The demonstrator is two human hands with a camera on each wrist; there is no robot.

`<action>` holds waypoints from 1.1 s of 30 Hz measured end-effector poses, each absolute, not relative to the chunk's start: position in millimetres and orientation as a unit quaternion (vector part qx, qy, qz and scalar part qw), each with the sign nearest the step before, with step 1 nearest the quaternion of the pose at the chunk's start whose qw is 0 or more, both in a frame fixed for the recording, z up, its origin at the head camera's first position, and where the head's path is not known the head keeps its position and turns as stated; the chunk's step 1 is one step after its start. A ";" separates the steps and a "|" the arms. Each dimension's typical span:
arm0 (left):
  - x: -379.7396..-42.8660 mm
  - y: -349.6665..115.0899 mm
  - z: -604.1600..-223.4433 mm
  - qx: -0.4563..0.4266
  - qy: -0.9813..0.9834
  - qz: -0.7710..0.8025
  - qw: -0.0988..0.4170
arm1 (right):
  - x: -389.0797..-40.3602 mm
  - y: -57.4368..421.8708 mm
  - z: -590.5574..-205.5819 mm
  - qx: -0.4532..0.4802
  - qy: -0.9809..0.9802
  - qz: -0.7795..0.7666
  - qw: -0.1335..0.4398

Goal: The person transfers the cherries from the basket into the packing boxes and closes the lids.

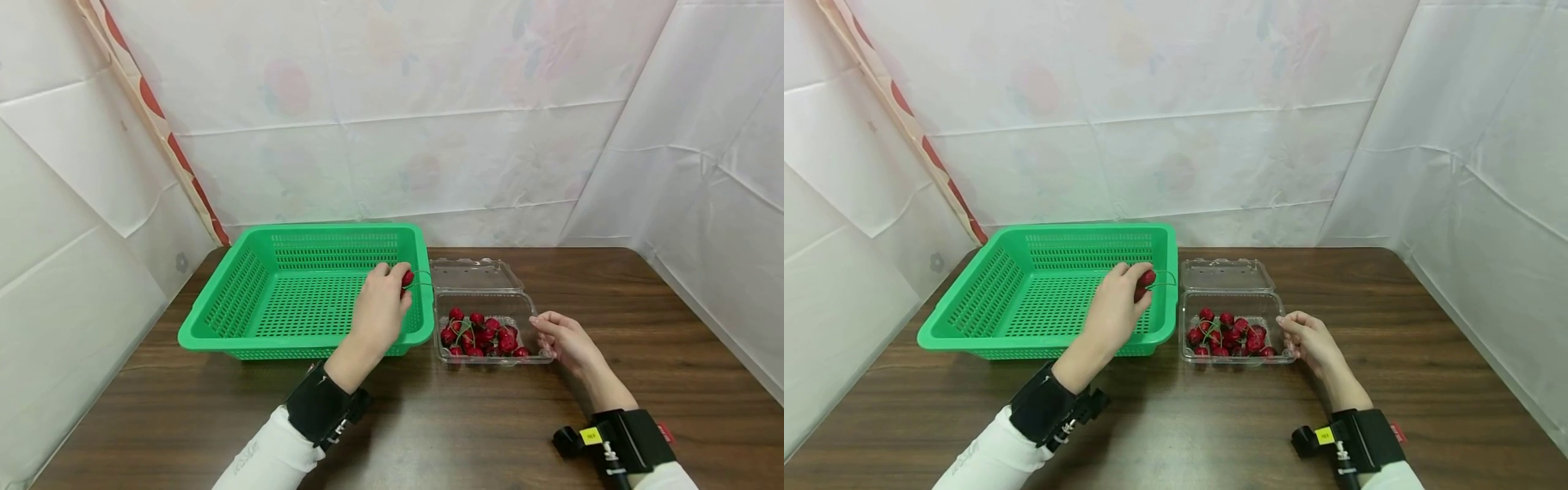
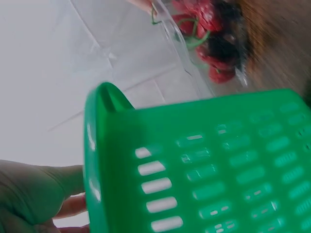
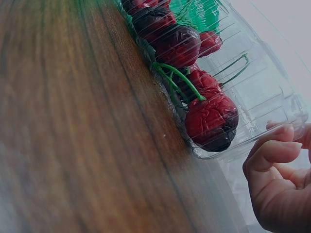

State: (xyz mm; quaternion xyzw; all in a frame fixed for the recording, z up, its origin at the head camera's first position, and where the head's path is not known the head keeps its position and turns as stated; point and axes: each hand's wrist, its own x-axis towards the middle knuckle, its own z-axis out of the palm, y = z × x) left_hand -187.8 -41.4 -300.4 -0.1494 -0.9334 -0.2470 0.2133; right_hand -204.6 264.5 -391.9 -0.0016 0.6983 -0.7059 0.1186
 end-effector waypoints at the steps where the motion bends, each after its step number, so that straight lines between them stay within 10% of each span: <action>1: -186.4 -39.7 -300.1 -0.152 -0.932 -0.247 0.218 | -204.7 264.6 -392.1 -0.002 0.698 -0.706 0.119; 33: -170.3 22.7 -307.0 -0.228 -0.930 -0.192 0.217 | -206.0 265.7 -394.4 -0.013 0.697 -0.707 0.117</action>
